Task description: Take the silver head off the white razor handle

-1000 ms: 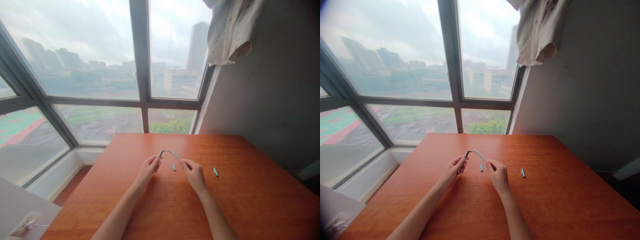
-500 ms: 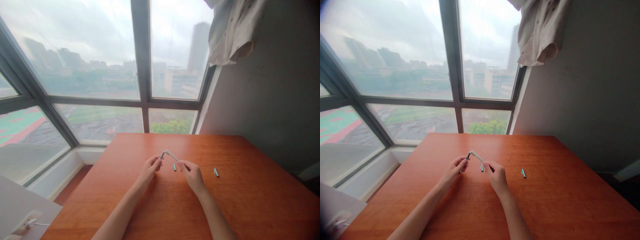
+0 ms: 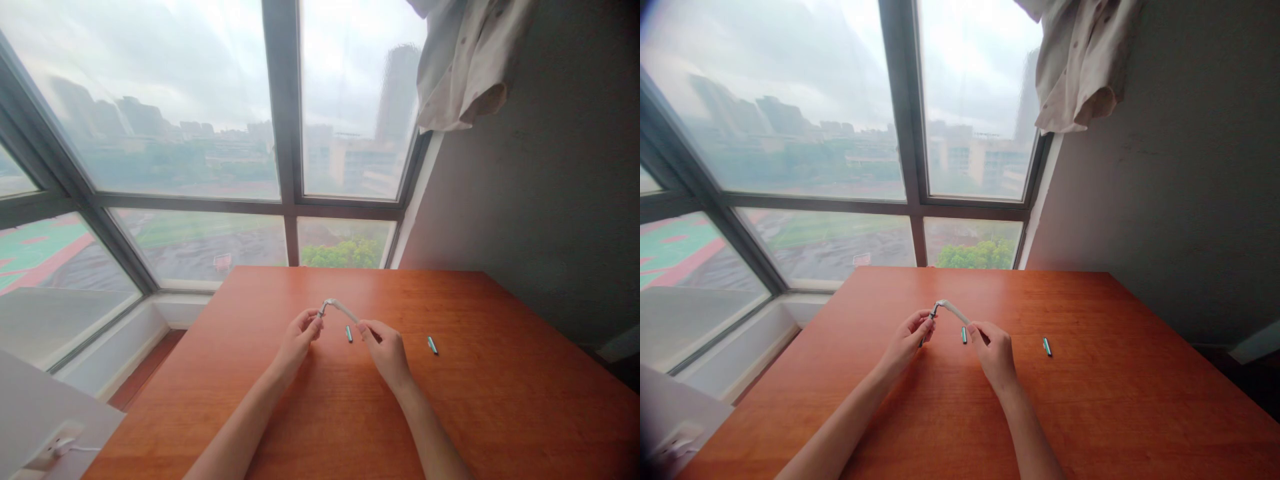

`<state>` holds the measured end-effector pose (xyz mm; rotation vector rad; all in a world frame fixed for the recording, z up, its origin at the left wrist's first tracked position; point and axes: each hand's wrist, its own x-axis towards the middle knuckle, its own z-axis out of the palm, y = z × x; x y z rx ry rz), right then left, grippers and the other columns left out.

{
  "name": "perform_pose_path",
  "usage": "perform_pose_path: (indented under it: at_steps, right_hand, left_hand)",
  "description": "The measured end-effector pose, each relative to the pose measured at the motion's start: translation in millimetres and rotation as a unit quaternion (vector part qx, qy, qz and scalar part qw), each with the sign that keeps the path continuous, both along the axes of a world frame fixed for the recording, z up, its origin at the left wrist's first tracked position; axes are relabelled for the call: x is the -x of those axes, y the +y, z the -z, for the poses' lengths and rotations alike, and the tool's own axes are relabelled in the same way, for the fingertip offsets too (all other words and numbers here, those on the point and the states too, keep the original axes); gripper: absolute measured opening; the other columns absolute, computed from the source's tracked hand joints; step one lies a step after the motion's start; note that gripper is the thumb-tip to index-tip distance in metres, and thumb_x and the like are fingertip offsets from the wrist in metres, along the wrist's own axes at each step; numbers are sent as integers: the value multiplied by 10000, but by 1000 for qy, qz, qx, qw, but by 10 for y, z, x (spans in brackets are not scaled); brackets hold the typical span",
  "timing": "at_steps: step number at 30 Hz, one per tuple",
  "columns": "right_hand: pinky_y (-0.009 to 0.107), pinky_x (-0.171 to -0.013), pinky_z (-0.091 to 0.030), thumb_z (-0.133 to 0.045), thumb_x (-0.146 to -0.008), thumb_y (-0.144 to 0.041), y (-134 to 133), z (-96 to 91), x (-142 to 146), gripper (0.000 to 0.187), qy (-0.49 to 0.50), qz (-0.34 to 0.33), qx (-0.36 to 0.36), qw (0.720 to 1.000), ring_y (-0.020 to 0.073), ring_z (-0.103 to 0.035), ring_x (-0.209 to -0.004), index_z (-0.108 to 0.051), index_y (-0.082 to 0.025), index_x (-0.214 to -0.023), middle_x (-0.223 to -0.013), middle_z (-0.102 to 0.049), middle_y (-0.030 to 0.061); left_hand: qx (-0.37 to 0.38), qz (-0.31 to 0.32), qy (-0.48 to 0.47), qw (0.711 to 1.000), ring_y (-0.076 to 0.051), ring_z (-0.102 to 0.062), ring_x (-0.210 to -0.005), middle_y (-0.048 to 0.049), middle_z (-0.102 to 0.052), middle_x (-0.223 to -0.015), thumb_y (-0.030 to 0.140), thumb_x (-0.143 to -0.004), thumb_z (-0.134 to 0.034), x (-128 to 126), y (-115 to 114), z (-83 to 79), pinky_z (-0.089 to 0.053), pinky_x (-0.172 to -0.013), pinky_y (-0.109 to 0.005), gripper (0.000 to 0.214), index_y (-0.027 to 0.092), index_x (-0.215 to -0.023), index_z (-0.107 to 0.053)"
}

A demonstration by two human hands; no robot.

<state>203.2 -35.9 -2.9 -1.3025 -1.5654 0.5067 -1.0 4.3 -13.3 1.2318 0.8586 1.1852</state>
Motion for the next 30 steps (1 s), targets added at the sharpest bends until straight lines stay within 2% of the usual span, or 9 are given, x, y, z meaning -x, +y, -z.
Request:
perform_pose_path:
  at_steps: [8,14,19,26,30]
  right_hand:
    - [221,-558,-387,-468,-908,-450,-5,2,24,408,27,-6,24,999,154,-560,-592,-718,-163,-763,-633,-622,19]
    - [217,-571,-395,-473,-900,-468,0,21,33,425,42,-29,34,998,155,-564,-610,-711,-159,-731,-643,-622,23]
    - [221,-573,-408,-473,-895,-484,6,42,30,444,46,-18,35,998,161,-573,-615,-711,-152,-721,-650,-634,33]
    - [217,-539,-406,-468,-901,-469,-13,4,43,427,42,-25,25,998,149,-562,-575,-744,-153,-822,-623,-627,20]
    - [221,-536,-404,-463,-901,-481,-12,8,40,441,38,-22,20,999,153,-558,-574,-742,-151,-815,-624,-630,26]
  left_hand:
    - [-3,-14,-1,1000,-112,-440,-616,1,-547,-721,429,-784,-668,-12,-40,-64,-327,-578,-234,327,161,-964,-617]
    - [5,-25,1,1000,-119,-445,-630,1,-550,-725,425,-762,-688,-16,-59,-100,-331,-588,-235,338,173,-978,-628]
    - [5,-28,3,1000,-125,-447,-641,-8,-549,-732,411,-764,-688,-13,-55,-95,-331,-584,-231,331,169,-982,-628]
    - [-2,-30,3,1000,-121,-448,-635,-9,-552,-736,412,-773,-684,-5,-41,-62,-339,-584,-225,316,169,-969,-634]
    - [0,-36,11,999,-128,-458,-635,-16,-562,-733,437,-753,-695,-3,-43,-76,-347,-586,-232,346,164,-957,-640]
